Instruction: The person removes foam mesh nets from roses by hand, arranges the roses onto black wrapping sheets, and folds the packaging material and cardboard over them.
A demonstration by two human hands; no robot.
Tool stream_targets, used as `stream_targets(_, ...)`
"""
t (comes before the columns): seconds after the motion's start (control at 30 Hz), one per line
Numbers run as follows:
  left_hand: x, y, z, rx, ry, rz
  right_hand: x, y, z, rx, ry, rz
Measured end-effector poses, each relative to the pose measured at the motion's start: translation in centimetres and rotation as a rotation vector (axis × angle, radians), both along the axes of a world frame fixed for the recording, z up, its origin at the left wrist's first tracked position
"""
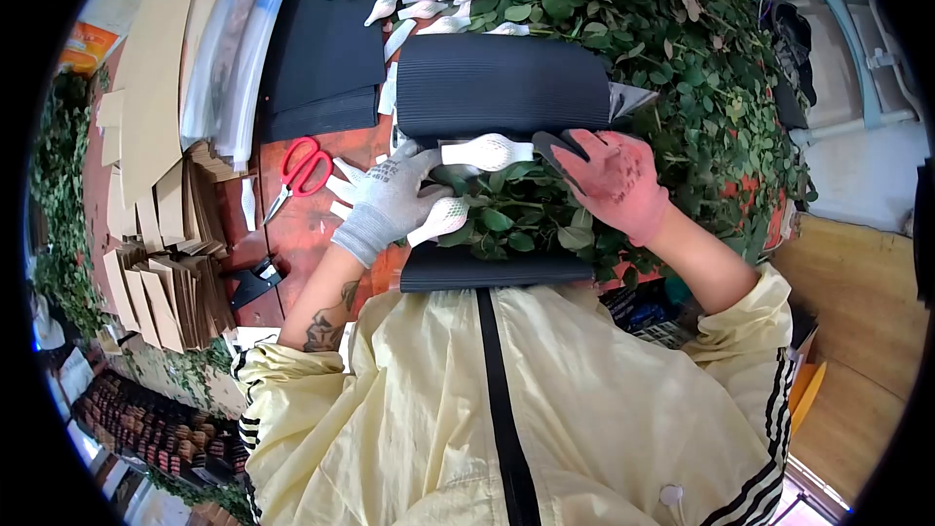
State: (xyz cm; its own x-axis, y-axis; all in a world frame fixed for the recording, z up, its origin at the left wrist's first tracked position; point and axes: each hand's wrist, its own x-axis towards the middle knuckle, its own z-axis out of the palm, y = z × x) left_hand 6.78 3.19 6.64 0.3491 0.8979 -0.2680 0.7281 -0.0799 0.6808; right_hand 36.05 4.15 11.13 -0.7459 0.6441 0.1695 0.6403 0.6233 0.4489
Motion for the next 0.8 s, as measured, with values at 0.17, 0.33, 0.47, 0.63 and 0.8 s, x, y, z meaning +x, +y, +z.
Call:
stream_targets(0.17,-0.1,-1.0,-0.3,0.137,-0.028,-0.074,-3.3,1.5,-1.8,-0.165,0.073,0.124)
stream_targets(0.33,-1.9,-2.5,0.2,0.355,-0.115,0.165,-4.1,1.6,-2.0,-0.528,0.014,-0.087)
stream_targets(0.47,-2.9,-4.0,-0.3,0.405,-0.083,0.027,-5.8,-1.3,4.9,-0.471,0.010,-0.053)
stream_targets(0.63,-0.7,-3.3,-1.7,0.480,-0.181,0.013,-7.1,0.1,1.1,-0.601,-0.046,-0.099)
stream_targets(0.8,-1.3,-4.0,-2.8,0.410,-0.111,-0.046,-5.5,0.3,0.3,-0.397,0.209,0.022)
